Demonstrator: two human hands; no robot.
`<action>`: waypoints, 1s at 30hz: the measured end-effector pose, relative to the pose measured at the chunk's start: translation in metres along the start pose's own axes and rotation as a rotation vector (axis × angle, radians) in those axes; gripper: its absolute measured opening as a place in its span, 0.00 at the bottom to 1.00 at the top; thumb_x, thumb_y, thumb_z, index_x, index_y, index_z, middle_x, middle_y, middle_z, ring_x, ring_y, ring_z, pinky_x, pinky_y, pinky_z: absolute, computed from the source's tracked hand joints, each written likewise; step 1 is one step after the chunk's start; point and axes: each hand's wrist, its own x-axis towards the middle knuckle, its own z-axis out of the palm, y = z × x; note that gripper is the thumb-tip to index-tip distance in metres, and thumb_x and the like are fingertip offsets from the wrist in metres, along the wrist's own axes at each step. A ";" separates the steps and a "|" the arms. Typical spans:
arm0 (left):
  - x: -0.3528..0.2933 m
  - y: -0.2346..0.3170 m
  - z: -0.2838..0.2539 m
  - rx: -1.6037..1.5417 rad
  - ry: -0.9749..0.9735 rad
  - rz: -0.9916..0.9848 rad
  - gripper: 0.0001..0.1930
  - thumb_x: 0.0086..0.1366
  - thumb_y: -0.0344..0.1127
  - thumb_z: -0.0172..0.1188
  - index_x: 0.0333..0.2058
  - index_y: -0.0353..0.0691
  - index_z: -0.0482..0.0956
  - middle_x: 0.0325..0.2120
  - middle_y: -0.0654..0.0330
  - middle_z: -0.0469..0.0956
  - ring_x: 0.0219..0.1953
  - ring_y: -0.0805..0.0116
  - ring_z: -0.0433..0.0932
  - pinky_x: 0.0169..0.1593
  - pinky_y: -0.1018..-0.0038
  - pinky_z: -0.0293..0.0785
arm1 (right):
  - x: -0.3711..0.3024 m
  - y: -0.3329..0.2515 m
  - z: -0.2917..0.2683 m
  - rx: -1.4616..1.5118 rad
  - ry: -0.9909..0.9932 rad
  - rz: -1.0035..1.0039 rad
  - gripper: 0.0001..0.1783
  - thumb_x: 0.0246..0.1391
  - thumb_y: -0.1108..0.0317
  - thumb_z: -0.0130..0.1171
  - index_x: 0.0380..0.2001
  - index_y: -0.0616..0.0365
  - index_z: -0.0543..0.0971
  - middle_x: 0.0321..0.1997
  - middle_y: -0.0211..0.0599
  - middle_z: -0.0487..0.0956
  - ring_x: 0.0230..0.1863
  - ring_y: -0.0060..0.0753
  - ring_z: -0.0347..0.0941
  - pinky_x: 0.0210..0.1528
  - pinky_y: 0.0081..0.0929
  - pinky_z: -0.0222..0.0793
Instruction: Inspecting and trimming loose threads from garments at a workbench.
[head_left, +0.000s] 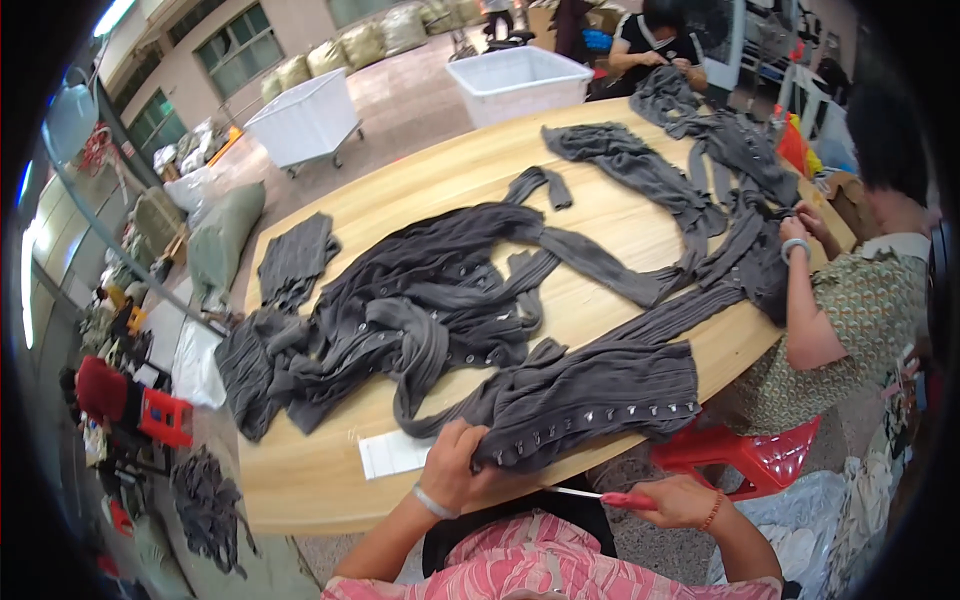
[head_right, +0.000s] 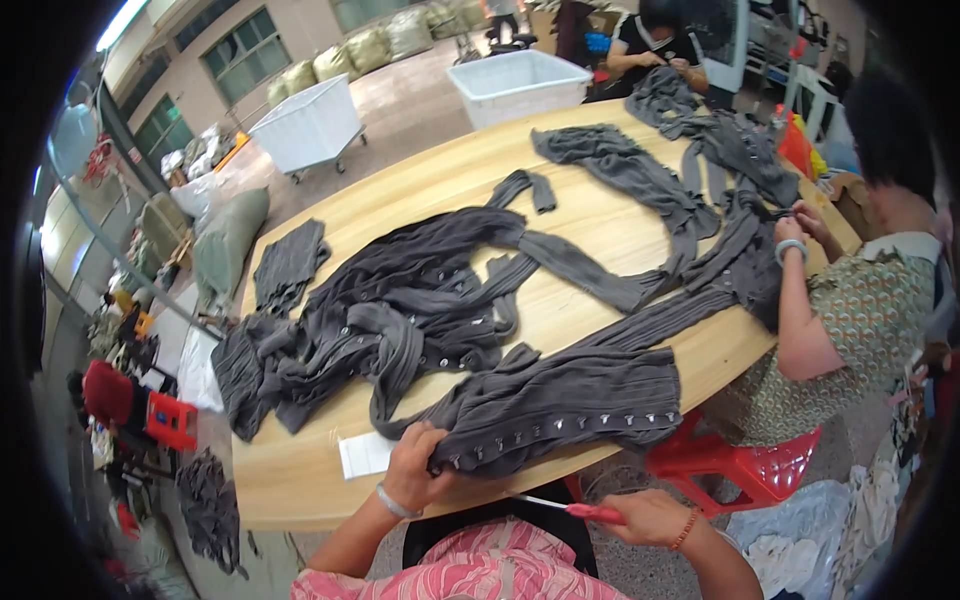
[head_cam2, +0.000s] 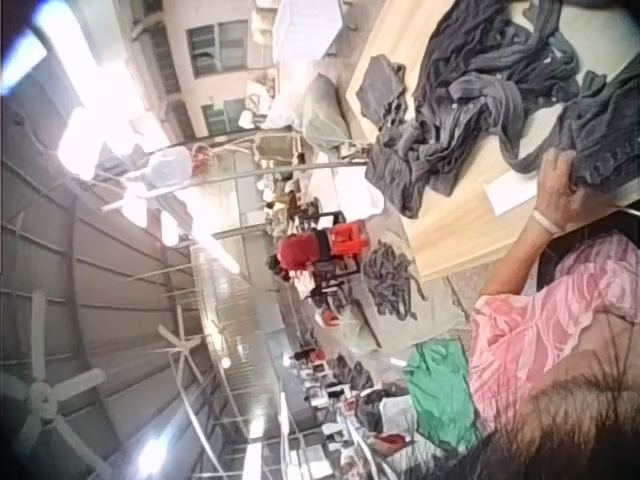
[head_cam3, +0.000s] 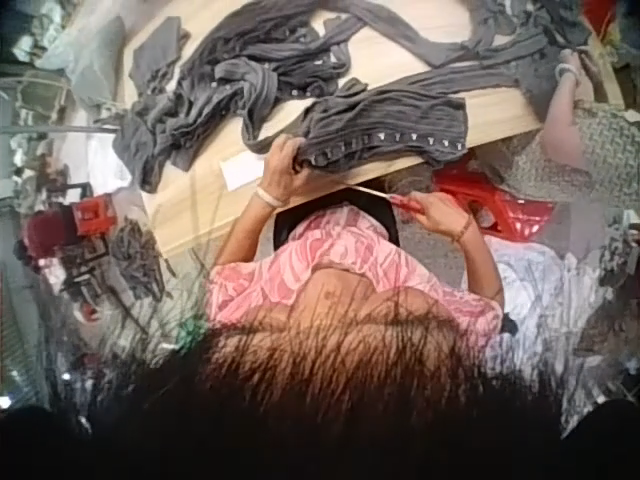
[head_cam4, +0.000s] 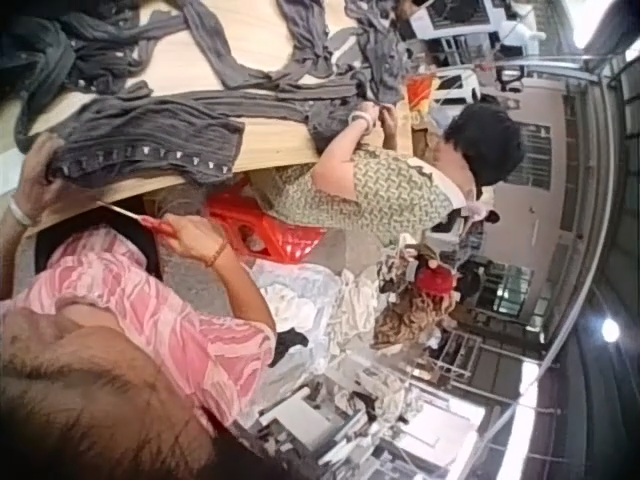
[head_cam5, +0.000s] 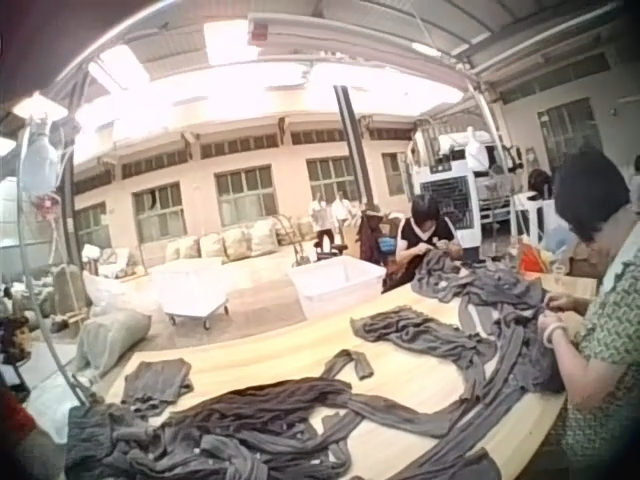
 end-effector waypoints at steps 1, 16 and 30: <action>0.011 0.016 -0.015 -0.129 -0.035 0.004 0.26 0.43 0.26 0.67 0.45 0.34 0.74 0.36 0.47 0.72 0.36 0.47 0.75 0.39 0.62 0.74 | 0.009 -0.007 0.001 0.011 -0.028 -0.037 0.17 0.56 0.50 0.58 0.44 0.47 0.77 0.35 0.46 0.82 0.38 0.55 0.79 0.40 0.48 0.72; 0.150 -0.049 -0.123 0.335 0.452 0.232 0.27 0.47 0.18 0.55 0.49 0.38 0.72 0.42 0.45 0.73 0.44 0.40 0.75 0.48 0.58 0.72 | 0.114 -0.031 -0.172 -0.419 0.923 -0.019 0.14 0.56 0.61 0.59 0.40 0.59 0.73 0.37 0.53 0.76 0.42 0.58 0.77 0.44 0.48 0.74; 0.073 -0.136 0.027 0.645 -0.286 -0.058 0.48 0.55 0.68 0.58 0.69 0.51 0.56 0.70 0.48 0.51 0.70 0.36 0.44 0.65 0.31 0.34 | 0.197 0.133 -0.298 0.118 1.167 0.576 0.25 0.49 0.49 0.67 0.39 0.61 0.83 0.44 0.53 0.82 0.48 0.53 0.79 0.49 0.44 0.75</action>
